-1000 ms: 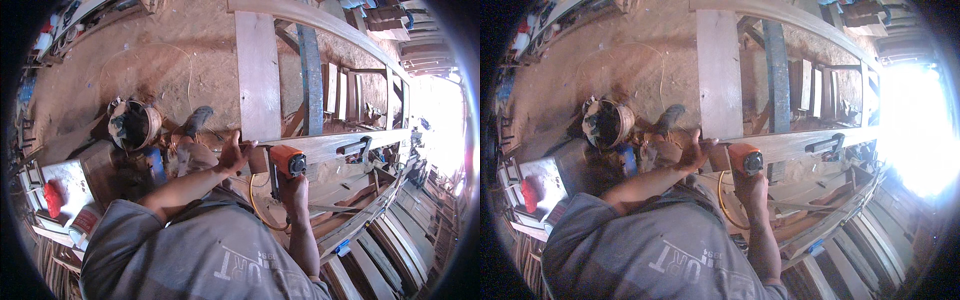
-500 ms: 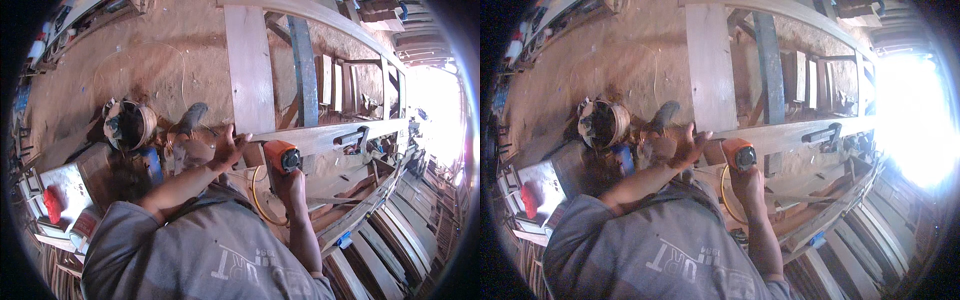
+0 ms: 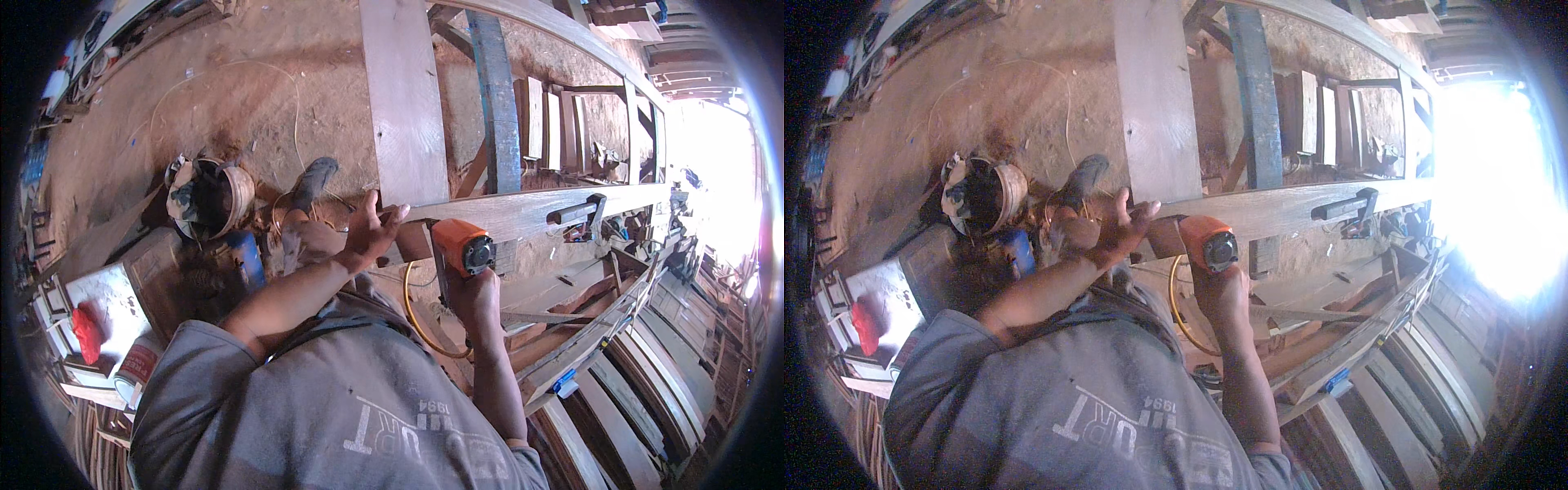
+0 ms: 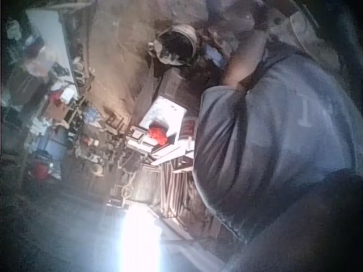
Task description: The person measures a wooden plank with a tape measure, positions it on a wooden frame, and secures it using a nail gun. The person then uses a hand plane to smooth the edges of the attached plank.
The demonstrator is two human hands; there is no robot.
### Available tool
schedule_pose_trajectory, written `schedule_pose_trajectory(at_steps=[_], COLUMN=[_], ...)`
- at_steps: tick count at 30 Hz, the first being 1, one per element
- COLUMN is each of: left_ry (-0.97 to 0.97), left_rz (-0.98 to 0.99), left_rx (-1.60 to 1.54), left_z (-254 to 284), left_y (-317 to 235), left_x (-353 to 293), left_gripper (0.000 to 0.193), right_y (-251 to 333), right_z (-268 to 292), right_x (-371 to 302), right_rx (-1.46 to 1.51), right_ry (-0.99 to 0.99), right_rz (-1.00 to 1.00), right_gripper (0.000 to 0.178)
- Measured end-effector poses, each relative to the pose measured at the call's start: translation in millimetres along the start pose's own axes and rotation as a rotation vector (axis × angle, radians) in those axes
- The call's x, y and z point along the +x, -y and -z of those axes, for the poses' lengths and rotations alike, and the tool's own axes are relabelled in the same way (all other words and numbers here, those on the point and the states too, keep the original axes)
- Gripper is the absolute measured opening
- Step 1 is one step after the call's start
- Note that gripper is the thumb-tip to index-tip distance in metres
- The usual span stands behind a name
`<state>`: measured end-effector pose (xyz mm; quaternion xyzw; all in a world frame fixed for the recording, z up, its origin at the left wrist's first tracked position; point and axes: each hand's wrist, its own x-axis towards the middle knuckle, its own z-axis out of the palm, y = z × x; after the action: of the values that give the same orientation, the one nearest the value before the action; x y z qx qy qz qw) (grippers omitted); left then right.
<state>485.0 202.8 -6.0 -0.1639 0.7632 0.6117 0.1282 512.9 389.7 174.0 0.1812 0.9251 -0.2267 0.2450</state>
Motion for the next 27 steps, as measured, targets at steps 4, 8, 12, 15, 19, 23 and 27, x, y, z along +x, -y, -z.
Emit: schedule_pose_trajectory(at_steps=[4,8,12,15,19,23,27], left_ry=[0.019,0.056,0.050,0.066,0.089,0.097,0.164], left_rz=[-0.033,-0.007,0.046,0.012,0.056,0.014,-0.015], left_rx=[-0.031,-0.089,-0.129,-0.059,0.111,0.033,0.080], left_z=[3,5,-2,0,9,9,26], left_y=[3,-8,7,4,-14,-1,-10], left_x=[3,5,1,6,7,9,8], left_gripper=[0.055,0.054,0.056,0.058,0.061,0.060,0.058], right_y=[22,0,-11,-20,-18,-1,3], right_z=[18,5,-6,0,7,0,-12], right_x=[-2,-4,-6,-6,-12,-10,-6], right_rx=[0.062,0.081,-0.006,0.053,0.127,0.175,0.138], right_ry=[0.049,-0.010,-0.077,-0.025,-0.059,-0.014,-0.087], right_rz=[-0.045,0.021,0.113,-0.019,-0.027,-0.002,0.089], right_gripper=[0.027,0.026,0.028,0.031,0.032,0.031,0.030])
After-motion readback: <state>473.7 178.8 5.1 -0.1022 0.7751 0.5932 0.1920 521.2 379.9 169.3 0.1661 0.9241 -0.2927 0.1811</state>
